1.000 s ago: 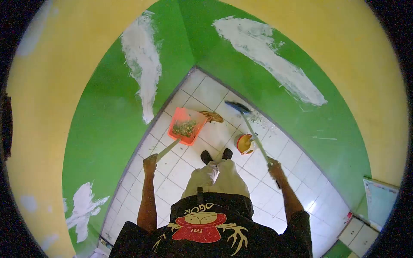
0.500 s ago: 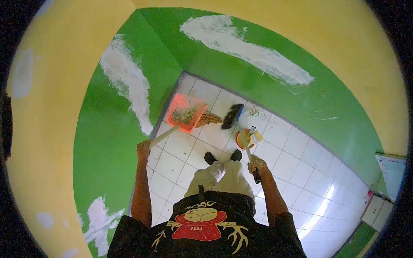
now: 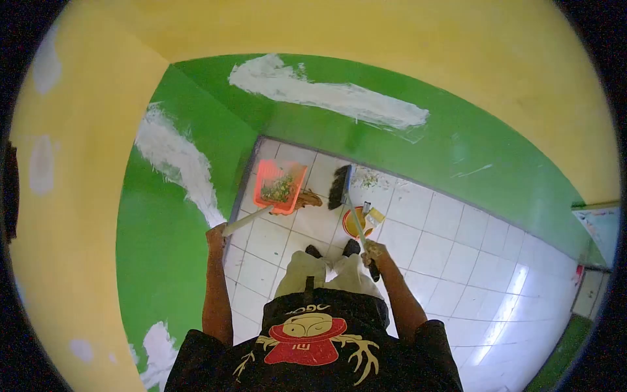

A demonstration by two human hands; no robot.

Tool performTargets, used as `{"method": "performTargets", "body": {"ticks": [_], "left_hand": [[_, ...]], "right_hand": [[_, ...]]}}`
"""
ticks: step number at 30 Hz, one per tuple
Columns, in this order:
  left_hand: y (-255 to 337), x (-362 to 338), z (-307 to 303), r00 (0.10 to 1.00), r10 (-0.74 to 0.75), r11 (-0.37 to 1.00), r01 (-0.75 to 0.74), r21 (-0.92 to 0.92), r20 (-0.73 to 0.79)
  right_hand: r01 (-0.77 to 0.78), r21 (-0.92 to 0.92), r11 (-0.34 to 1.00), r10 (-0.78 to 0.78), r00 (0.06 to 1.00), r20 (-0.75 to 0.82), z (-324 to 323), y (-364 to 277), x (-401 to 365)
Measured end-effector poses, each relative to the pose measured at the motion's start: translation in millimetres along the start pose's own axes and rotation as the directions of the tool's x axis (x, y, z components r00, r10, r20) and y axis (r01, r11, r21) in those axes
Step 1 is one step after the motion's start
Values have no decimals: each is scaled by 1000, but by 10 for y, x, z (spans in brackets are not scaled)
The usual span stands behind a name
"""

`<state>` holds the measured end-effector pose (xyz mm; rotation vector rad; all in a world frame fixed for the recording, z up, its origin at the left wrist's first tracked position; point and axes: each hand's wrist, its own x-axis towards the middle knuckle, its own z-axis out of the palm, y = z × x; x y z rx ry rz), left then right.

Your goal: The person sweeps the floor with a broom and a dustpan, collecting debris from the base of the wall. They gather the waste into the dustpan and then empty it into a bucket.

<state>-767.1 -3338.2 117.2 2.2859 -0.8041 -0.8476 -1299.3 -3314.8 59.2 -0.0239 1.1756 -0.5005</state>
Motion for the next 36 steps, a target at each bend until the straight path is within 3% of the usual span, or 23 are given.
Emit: {"method": "performTargets", "body": {"ticks": [2, 3, 4, 5, 6, 7, 11, 13, 14, 15, 16, 17, 19, 20, 22, 23, 24, 27, 28, 29, 32, 34, 36], "left_hand": [[234, -126, 76, 996, -79, 995, 76, -71, -30], [226, -84, 143, 997, -68, 996, 67, -64, -19], [234, -48, 206, 1000, -24, 998, 24, -66, 9], [234, 16, 271, 999, 20, 997, -17, -69, 37], [316, 87, 313, 998, 22, 998, -18, -59, 53], [334, 111, 361, 998, 37, 999, -35, -41, 58], [259, 450, 644, 974, 170, 984, -176, 28, 148], [462, 542, 784, 973, 110, 992, -121, 43, 202], [542, 587, 857, 971, 56, 996, -70, 55, 233], [500, 701, 949, 967, 59, 995, -76, 60, 248], [452, 817, 1044, 928, 265, 945, -304, 119, 262], [394, 967, 1145, 842, 457, 841, -514, 168, 288], [325, 1285, 1360, 817, 465, 796, -554, 242, 340], [309, 1414, 1466, 802, 465, 749, -582, 316, 376], [581, 1396, 1631, 847, 390, 782, -512, 357, 361], [720, 1377, 1692, 890, 318, 806, -435, 402, 327], [794, 1403, 1748, 885, 319, 804, -442, 399, 338], [1003, 1524, 1898, 922, 230, 772, -367, 519, 310], [1121, 1543, 1888, 877, 222, 731, -439, 521, 427], [1254, 1571, 1899, 818, 210, 689, -513, 513, 536], [1500, 1556, 1946, 834, 213, 675, -502, 541, 509], [1409, 1698, 2019, 828, 238, 599, -537, 595, 508], [1321, 1896, 2098, 814, 260, 521, -571, 634, 519]], "right_hand": [[88, -4, 996, -88, 993, 79, -196, -83, -62], [173, -141, 975, -163, 984, 77, -302, -99, -112], [180, -127, 976, -172, 983, 69, -423, -129, -174], [561, -388, 731, -488, 828, 277, -560, -148, -223], [809, -508, 295, -627, 566, 536, -524, -230, -342], [253, -330, 909, -242, 967, 75, -566, -225, -503], [102, -505, 857, -219, 960, -177, -176, -573, -1513], [64, -744, 665, -328, 920, -215, -196, -672, -1776], [60, -736, 674, -330, 916, -228, -231, -682, -1900], [32, -826, 563, -358, 910, -209, -278, -674, -2025], [2, -898, 441, -383, 905, -186, -331, -630, -2116], [-6, -891, 454, -384, 901, -202, -372, -578, -2197], [-63, -947, 316, -515, 827, -227, -452, -490, -2306], [-75, -944, 322, -516, 822, -242, -471, -477, -2301], [-275, -707, 652, -359, 709, -607, -547, -430, -2228], [-238, -588, 773, -293, 688, -664, -740, -354, -2074], [-41, -551, 834, -370, 699, -612, -887, -314, -1937], [-8, -464, 886, -368, 598, -712, -1386, -281, -1191], [55, -386, 921, -342, 589, -732, -1412, -356, -986], [200, -363, 910, -408, 581, -704, -1642, -252, -645], [485, -186, 855, -476, 591, -651, -1904, -113, 190], [275, -361, 891, -453, 490, -745, -1608, -208, 616], [421, -249, 872, -477, 619, -624, -1275, -90, 764]]}}
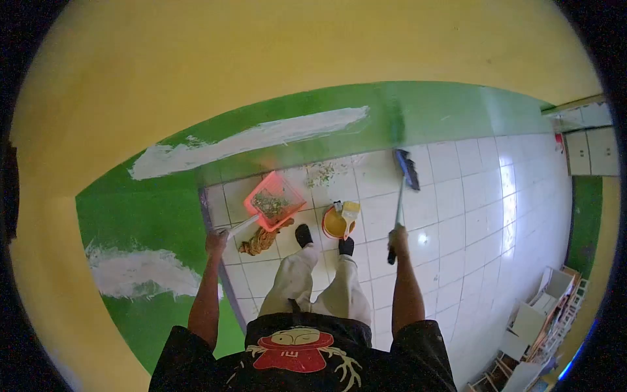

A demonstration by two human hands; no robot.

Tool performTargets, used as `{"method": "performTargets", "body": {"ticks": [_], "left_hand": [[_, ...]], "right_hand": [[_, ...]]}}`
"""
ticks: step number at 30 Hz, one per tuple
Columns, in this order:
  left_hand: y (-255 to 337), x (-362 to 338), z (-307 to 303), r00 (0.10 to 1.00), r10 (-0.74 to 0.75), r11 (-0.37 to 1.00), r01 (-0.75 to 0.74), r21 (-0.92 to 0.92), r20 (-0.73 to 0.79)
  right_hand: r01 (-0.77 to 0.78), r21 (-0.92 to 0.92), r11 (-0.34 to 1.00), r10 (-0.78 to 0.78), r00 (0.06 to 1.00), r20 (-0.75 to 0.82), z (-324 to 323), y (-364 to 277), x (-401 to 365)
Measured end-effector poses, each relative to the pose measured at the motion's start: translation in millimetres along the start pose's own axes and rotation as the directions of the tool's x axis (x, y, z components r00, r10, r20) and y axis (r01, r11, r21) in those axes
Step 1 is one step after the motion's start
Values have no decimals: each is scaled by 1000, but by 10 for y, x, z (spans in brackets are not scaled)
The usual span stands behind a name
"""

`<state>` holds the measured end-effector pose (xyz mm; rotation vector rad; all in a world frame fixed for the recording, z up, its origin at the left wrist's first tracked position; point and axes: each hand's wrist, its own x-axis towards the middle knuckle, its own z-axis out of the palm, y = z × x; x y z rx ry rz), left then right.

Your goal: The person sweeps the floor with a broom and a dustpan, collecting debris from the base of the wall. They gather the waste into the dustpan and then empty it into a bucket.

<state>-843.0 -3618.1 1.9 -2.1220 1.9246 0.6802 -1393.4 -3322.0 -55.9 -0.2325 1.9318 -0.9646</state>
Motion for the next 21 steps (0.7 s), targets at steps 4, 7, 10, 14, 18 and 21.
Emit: {"method": "performTargets", "body": {"ticks": [4, 7, 10, 14, 18, 21], "left_hand": [[46, 222, 115, 997, 51, 997, -47, -66, 55], [314, 271, 12, 997, 15, 999, -12, -36, 72], [482, 290, -157, 996, 5, 1000, -6, 10, 91], [735, 185, -510, 995, -29, 1000, 28, 5, 91], [592, 328, -312, 996, 28, 999, -29, 18, 82], [776, 354, -252, 998, -34, 996, 29, 87, 53]], "right_hand": [[-14, -325, 946, 3, 999, -34, 580, 188, -526], [321, -261, 910, -266, 937, 227, 669, 195, -915], [-256, -167, 952, 275, 956, 100, 788, -623, -1417], [-290, -288, 913, 307, 952, 13, 464, -1122, -1800], [-264, -321, 910, 215, 960, -180, 367, -1175, -1730], [-143, -322, 936, 100, 984, -148, 407, -863, -1158]]}}
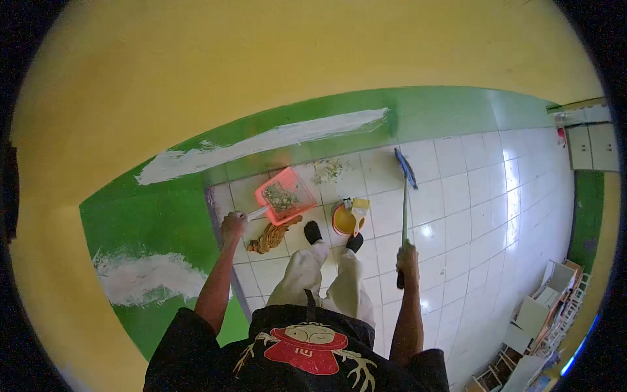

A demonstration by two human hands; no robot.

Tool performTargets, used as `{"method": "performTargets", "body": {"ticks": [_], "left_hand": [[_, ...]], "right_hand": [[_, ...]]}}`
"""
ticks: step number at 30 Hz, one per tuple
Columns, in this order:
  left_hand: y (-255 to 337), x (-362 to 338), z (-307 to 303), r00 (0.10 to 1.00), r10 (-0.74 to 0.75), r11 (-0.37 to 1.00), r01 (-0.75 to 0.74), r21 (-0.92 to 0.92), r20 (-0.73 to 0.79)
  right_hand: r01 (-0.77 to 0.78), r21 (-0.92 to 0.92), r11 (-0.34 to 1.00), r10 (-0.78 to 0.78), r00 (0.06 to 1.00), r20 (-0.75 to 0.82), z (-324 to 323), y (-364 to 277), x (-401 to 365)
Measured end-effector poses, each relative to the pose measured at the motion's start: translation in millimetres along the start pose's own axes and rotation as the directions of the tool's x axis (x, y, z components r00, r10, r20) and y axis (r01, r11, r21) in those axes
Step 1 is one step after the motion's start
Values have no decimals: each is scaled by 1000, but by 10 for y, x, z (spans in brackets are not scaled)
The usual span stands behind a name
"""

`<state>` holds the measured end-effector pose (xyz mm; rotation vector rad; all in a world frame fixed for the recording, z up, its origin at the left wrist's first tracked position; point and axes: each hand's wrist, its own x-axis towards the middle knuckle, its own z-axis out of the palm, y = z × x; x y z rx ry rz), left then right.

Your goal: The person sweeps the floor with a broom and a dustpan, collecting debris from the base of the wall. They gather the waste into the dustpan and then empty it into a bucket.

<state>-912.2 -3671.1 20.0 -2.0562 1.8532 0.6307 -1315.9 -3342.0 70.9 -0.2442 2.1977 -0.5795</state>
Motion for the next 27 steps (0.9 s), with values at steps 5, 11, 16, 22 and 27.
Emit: {"method": "performTargets", "body": {"ticks": [5, 11, 16, 22, 27], "left_hand": [[309, -21, -228, 996, 74, 995, -70, 77, -46], [217, 218, -37, 981, 171, 979, -159, 126, -92], [229, 114, 50, 991, 129, 980, -121, 160, -38], [35, -88, -207, 976, 162, 974, -181, 132, 148], [-332, 35, 47, 968, 226, 960, -241, 144, 110]], "right_hand": [[66, 275, 959, -108, 984, 142, 685, 295, 275], [601, -509, 617, -615, 771, 165, 1710, 995, 111], [-162, 248, 955, 89, 955, 282, 899, -472, -835], [272, -197, 942, -267, 962, 50, 997, -175, -837], [56, -178, 982, -38, 994, 101, 1261, -727, -793]]}}
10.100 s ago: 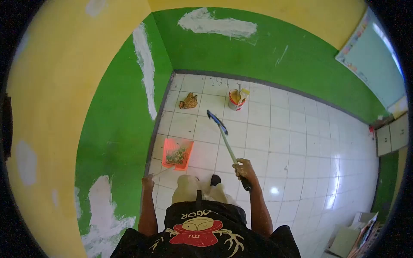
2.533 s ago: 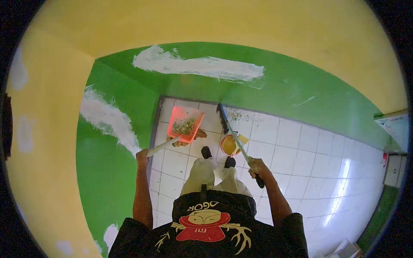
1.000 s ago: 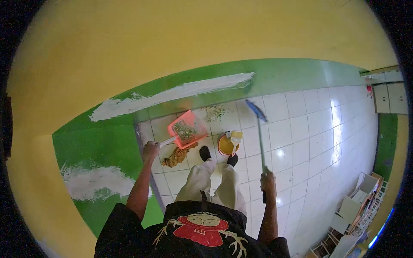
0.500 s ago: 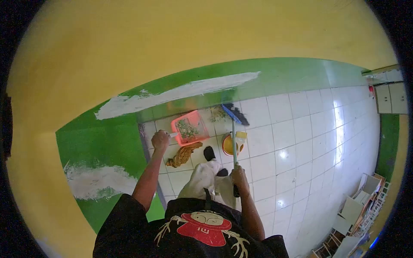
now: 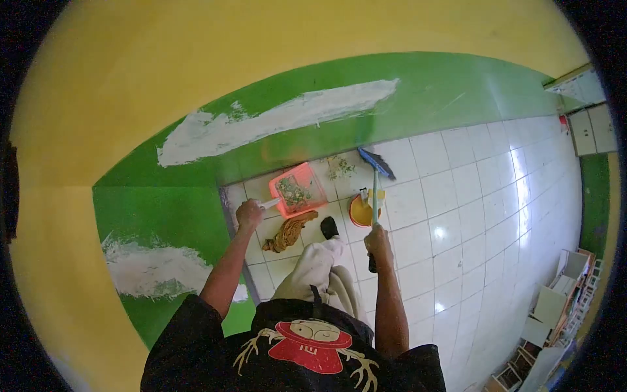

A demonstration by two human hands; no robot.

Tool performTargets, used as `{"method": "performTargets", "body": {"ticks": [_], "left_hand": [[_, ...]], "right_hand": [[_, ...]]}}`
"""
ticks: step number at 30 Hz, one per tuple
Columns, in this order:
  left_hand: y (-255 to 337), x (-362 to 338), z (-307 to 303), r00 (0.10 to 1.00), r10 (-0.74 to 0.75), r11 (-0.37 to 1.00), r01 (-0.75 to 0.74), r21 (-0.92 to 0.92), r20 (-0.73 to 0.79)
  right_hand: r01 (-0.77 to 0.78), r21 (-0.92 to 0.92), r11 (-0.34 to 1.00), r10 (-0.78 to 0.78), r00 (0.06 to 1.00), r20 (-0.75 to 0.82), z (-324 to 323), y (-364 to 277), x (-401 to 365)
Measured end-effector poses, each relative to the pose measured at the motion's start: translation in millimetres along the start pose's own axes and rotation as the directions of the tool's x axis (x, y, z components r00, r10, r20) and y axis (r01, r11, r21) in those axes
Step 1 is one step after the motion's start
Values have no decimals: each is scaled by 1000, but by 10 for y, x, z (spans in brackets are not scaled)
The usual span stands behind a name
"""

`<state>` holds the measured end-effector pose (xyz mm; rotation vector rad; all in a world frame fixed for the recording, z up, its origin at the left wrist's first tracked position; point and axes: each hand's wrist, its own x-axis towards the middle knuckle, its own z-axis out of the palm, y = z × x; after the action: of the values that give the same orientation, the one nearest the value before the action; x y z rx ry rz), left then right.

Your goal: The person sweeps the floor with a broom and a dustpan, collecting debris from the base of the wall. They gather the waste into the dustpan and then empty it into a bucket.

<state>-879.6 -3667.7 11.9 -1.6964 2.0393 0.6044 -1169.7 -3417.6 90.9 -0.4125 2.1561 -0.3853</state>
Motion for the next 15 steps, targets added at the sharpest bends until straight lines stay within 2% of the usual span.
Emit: {"method": "performTargets", "body": {"ticks": [2, 3, 5, 6, 7, 8, 10, 12, 14, 15], "left_hand": [[-52, -9, 117, 988, 16, 1000, -15, 9, -154], [-8, -37, 58, 988, 23, 1000, -22, 13, -153], [79, -71, -47, 999, -38, 999, 38, 18, -14], [42, -82, 5, 1000, -28, 999, 28, 26, -11], [14, -69, 30, 998, 2, 999, 1, 46, -64], [8, -38, 37, 992, 34, 997, -27, 67, -121], [20, -64, 5, 992, 32, 995, -21, 93, -119], [58, -132, -113, 993, 22, 993, -8, 117, -115], [96, -201, -234, 999, -39, 999, 38, 37, 23], [81, -193, -212, 999, -38, 998, 37, 44, 24]], "right_hand": [[-34, -7, 999, 35, 999, 36, 201, -16, 19], [13, 12, 1000, -13, 1000, -8, 306, -35, 1], [66, 46, 997, -64, 997, -42, 506, -53, 31], [70, 65, 995, -68, 997, -30, 650, -5, 83], [205, 25, 979, -202, 976, -84, 799, 50, 100], [181, 98, 979, -162, 972, -172, 862, -36, 3], [134, 116, 984, -119, 985, -127, 1219, 103, 158], [143, 111, 983, -111, 961, -254, 1491, 102, 91], [108, 187, 976, -54, 960, -274, 1733, 103, 72], [149, 186, 971, -89, 950, -298, 1835, 111, 49]]}}
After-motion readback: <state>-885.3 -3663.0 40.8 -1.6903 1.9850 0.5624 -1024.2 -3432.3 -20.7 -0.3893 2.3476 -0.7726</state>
